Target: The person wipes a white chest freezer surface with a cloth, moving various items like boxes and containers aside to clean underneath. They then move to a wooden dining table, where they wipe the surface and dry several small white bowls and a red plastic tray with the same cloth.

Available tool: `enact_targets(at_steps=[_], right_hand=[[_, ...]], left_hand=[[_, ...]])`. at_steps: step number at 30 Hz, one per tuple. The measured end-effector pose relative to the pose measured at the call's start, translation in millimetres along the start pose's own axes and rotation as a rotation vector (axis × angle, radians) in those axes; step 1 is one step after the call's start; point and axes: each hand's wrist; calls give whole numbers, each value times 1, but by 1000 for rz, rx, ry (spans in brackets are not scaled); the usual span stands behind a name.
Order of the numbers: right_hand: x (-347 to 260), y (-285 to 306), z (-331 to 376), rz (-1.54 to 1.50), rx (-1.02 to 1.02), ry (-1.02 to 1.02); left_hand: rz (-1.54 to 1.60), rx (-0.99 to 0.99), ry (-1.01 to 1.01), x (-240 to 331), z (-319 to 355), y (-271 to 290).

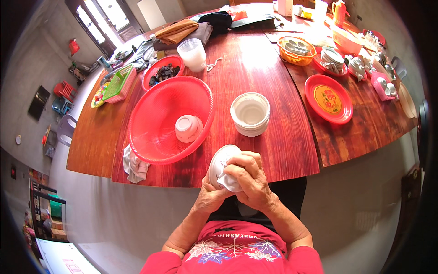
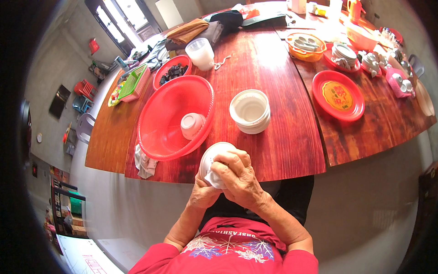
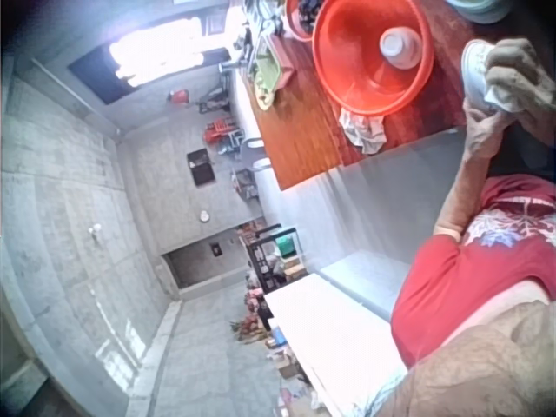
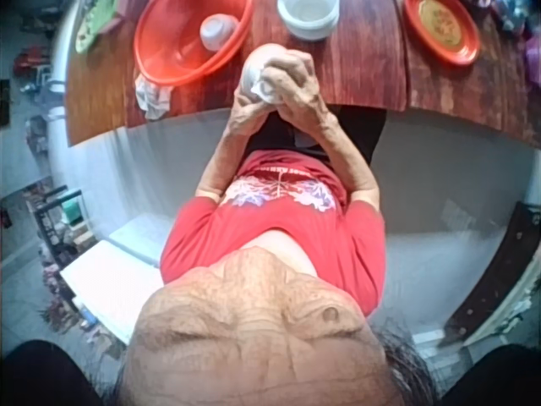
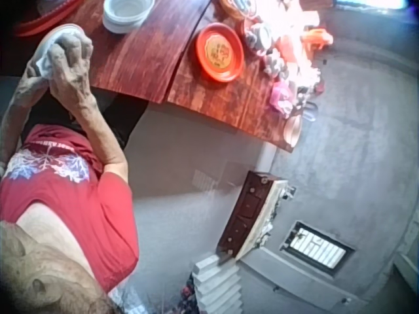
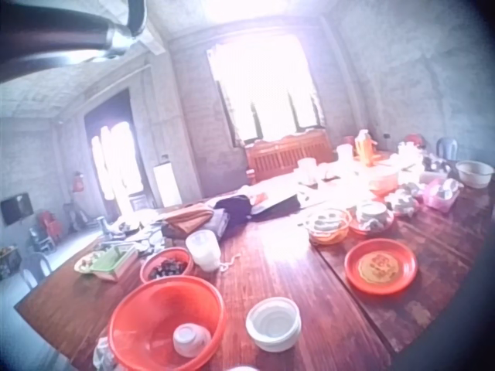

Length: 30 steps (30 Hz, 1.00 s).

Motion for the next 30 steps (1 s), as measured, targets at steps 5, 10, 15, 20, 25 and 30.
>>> enact_targets(at_steps=[5, 10, 15, 20, 25, 30], right_hand=[[12, 4, 5, -80, 54, -215], [34, 3, 13, -126, 46, -434], [4, -9, 5, 173, 11, -99], [-3, -24, 32, 366, -85, 48], [1, -23, 59, 371, -153, 138], [7, -22, 41, 404, -103, 168]], left_hand=[[-132, 48, -23, 10, 1, -11], [-109, 38, -64, 6, 3, -11], [-29, 208, -107, 2, -7, -13], [63, 314, -95, -3, -11, -1], [272, 312, -79, -2, -16, 8], [277, 336, 66, -13, -11, -3]])
Point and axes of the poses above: each hand's wrist, its own z-axis away from the middle knuckle, its own y-axis out of the back of the hand, x = y × z, and after that the axes turned 1 degree about y, right-handed
